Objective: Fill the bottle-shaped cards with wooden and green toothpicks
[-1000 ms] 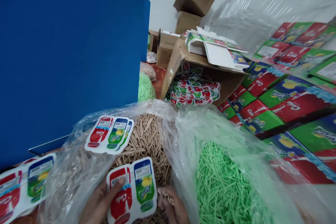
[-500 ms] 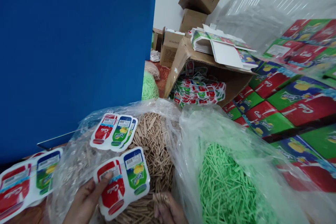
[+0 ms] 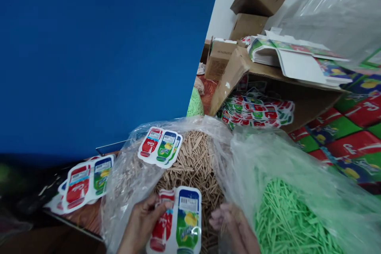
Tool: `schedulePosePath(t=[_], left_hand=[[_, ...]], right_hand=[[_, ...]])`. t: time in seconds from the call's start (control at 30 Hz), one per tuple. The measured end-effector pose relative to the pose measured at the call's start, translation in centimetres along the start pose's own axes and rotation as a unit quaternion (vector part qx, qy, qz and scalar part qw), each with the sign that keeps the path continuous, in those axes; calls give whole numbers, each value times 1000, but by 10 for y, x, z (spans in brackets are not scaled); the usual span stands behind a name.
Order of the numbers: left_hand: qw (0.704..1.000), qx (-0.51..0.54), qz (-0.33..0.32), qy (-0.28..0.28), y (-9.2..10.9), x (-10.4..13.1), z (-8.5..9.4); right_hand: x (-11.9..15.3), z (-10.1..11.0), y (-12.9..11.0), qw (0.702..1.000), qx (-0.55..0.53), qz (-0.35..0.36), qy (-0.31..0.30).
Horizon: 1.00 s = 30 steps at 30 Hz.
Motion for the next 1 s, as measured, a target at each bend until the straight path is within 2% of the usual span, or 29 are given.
schedulePosePath(t=[0.07, 0.2, 0.27, 0.37, 0.5, 0.6, 0.8, 0.9, 1.0], left_hand=[[999, -27, -33, -15, -7, 6, -12], [978, -105, -182, -1, -6, 20, -26], [960, -134, -244, 1, -2, 23, -27], [944, -151, -294, -22, -1, 23, -25], [924, -180, -331, -59, -6, 22, -22], [918, -183, -341, -78, -10, 24, -24], [926, -166, -326, -97, -11, 27, -29], [947, -136, -276, -96, -11, 26, -28], [972, -101, -187, -100, -15, 24, -28]], right_hand=[[-5, -4, -24, 997, -64, -47, 14], [-8, -29, -49, 988, -110, -82, -77], [-10, -40, -53, 987, -93, -64, -118], [-12, -48, -55, 987, -40, -39, -153], [-9, -51, -49, 981, -6, -81, -175], [-7, -57, -43, 977, -19, -115, -180], [-7, -68, -36, 972, -59, -178, -140], [-6, -67, -31, 974, -69, -172, -129], [-3, -62, -23, 981, -54, -150, -110]])
Point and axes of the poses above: each hand's wrist, its own x-axis away from the middle knuckle, its own z-axis out of the back of the hand, y = z × x, the point moved 2 cm from there along -x, towards the middle knuckle, and after that the axes turned 15 degrees about y, right-handed, at the moved point
